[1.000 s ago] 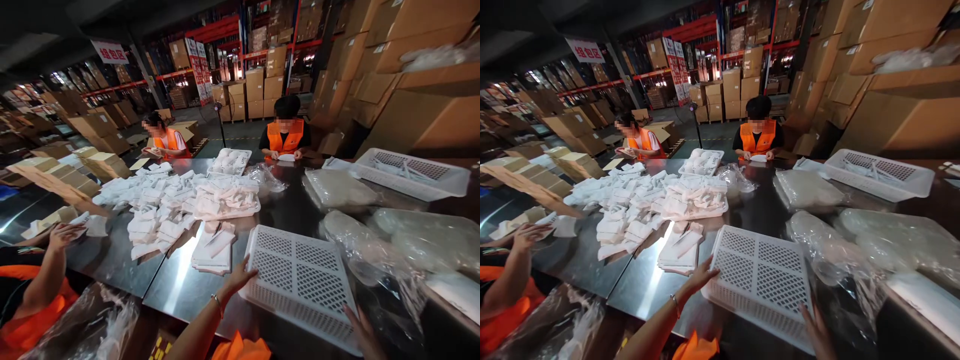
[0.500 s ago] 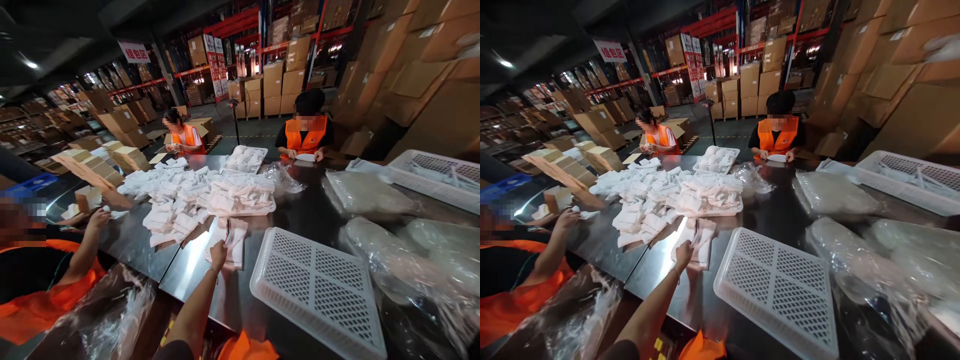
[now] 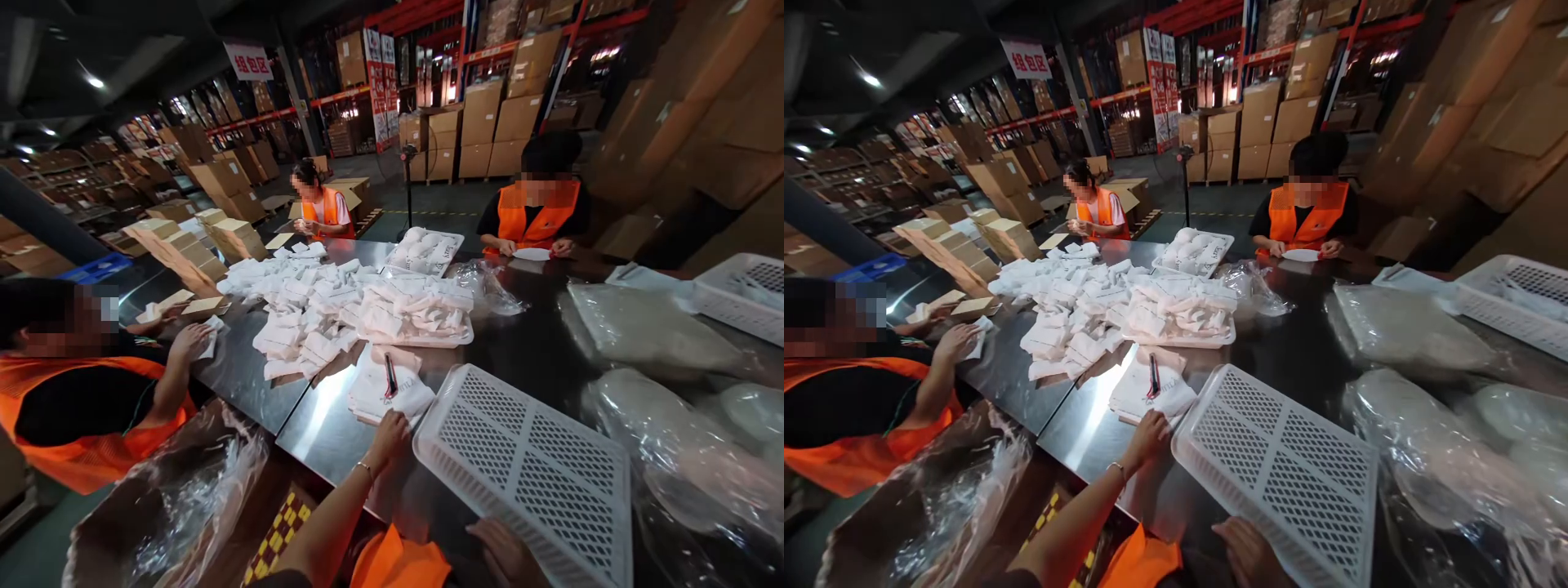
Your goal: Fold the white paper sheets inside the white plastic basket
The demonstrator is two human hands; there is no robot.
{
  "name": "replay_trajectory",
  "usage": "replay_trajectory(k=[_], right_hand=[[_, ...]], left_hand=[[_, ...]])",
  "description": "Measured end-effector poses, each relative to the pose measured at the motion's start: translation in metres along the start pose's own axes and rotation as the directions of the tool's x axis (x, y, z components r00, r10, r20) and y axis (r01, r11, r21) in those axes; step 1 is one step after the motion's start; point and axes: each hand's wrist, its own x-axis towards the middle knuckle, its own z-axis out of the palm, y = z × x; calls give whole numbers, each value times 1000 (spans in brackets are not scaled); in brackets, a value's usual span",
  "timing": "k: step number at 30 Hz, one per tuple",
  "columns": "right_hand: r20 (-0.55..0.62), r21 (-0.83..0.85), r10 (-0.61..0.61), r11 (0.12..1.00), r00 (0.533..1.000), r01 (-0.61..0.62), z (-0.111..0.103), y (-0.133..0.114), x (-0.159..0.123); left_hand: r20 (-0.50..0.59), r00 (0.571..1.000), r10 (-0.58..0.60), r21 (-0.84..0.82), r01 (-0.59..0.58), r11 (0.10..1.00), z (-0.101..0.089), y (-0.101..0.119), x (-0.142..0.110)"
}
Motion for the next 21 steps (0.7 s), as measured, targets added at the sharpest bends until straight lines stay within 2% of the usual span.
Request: replay_trajectory(k=[2,4,6,9,12,15,18,21], right_hand=[[158,-96,-236,963,959,253,21,-11,17],[198,-248,-313,901,929,356,36,-16,31],[188,-359,-302,864,935,351,43,-18,46],[189,-361,-259,879,947,312,38,-12,75],[141,-339,-258,895,956,291,30,-3,109],[105,-326,-290,894,951,308,36,-1,131],[114,-305,-335,884,935,354,53,-9,131],[94,-320,-352,875,931,363,62,-17,113]], left_hand=[[-51,997,-66,17,67,998,0,2,7],[-93,988,-120,33,123,992,-4,2,19],[-105,981,-162,42,167,985,-12,-2,32],[-88,981,-170,52,175,983,-24,-10,40],[-24,997,-74,53,75,996,-26,-14,25],[48,999,-19,53,17,998,-17,-12,2],[72,996,-60,62,55,997,-6,-9,-5],[81,987,-139,64,134,989,-1,-11,4]])
